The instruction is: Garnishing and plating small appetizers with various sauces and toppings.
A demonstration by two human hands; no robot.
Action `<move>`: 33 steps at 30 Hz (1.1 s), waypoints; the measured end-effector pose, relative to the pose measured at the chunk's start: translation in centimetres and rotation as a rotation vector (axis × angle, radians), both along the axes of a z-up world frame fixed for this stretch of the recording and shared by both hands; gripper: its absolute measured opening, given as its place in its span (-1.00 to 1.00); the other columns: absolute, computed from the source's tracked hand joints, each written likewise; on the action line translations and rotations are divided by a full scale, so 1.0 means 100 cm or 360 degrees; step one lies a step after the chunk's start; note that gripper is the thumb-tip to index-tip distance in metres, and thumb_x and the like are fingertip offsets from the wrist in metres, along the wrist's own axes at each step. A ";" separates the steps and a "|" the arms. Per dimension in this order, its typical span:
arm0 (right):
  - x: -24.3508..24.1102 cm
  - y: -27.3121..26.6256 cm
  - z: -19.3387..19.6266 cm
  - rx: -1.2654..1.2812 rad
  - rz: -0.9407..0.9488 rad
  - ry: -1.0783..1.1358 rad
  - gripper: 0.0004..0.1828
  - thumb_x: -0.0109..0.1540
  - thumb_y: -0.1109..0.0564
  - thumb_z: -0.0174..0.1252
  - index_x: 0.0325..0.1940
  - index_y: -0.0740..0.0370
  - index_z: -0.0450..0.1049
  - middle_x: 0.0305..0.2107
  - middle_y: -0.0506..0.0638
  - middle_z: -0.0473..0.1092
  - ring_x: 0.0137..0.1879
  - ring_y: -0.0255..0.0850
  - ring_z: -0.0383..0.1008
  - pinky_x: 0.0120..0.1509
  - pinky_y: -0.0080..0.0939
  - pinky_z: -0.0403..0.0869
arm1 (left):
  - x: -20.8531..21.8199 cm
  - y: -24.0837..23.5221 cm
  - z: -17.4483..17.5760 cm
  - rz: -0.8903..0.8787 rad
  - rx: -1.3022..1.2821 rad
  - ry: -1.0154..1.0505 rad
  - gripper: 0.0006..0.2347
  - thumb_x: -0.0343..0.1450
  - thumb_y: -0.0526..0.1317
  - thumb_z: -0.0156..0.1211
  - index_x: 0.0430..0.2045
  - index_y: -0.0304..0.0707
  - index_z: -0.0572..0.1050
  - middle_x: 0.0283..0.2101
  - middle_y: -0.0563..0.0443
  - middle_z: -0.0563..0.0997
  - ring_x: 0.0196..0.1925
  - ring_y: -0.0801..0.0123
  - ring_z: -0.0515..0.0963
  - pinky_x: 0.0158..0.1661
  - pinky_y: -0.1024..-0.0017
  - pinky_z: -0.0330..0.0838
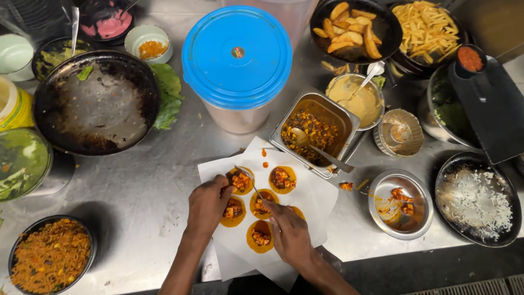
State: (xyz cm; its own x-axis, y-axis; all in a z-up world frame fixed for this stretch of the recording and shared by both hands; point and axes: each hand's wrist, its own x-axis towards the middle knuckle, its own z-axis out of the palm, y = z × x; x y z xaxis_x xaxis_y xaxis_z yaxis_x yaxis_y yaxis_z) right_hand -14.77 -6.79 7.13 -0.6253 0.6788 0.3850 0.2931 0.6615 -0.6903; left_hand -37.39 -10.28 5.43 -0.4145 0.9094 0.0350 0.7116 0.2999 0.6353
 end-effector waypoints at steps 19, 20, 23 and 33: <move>0.273 0.021 0.028 -0.0431 -0.1165 0.0495 -0.63 0.47 0.11 -0.12 0.16 0.42 0.48 -0.09 0.19 0.58 -0.01 -0.14 0.62 0.09 -0.20 0.55 | 0.028 -0.037 -0.049 0.0438 0.0228 -0.0263 -0.66 0.45 -0.22 0.23 0.10 -0.41 0.52 -0.20 -0.21 0.68 -0.25 0.20 0.70 -0.29 0.34 0.56; 0.299 0.026 0.030 -0.0387 -0.1214 0.0453 -0.63 0.47 0.11 -0.12 0.16 0.42 0.48 -0.09 0.19 0.58 -0.01 -0.14 0.62 0.09 -0.20 0.55 | 0.059 -0.030 -0.035 0.0394 0.0233 -0.0326 -0.66 0.45 -0.22 0.23 0.10 -0.41 0.52 -0.20 -0.21 0.68 -0.25 0.20 0.70 -0.29 0.34 0.56; 0.343 0.042 0.021 -0.0393 -0.1404 0.0443 -0.62 0.47 0.10 -0.10 0.19 0.45 0.45 -0.10 0.19 0.57 -0.02 -0.17 0.62 0.03 -0.23 0.54 | 0.131 -0.017 -0.005 0.0413 0.0215 0.0186 -0.75 0.58 -0.21 0.26 0.06 -0.43 0.54 -0.14 -0.26 0.66 -0.13 0.20 0.67 -0.11 0.36 0.55; 0.365 0.057 -0.001 -0.0202 -0.0993 -0.0221 -0.63 0.41 0.07 -0.05 0.15 0.32 0.52 -0.16 0.13 0.62 -0.15 -0.19 0.64 -0.14 -0.21 0.54 | 0.389 0.053 -0.105 -0.0129 0.0126 -0.1677 -0.56 0.51 -0.13 0.21 0.23 -0.39 0.34 -0.13 -0.09 0.61 -0.14 0.39 0.56 -0.14 0.47 0.47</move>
State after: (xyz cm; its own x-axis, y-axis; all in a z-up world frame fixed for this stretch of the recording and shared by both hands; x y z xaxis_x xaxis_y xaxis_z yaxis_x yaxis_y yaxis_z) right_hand 21.72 -1.05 7.01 -0.1373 0.9654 0.2218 0.6880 0.2540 -0.6798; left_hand 1.54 -5.01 -5.02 -0.2082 0.9465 -0.2465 -0.1942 0.2070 0.9589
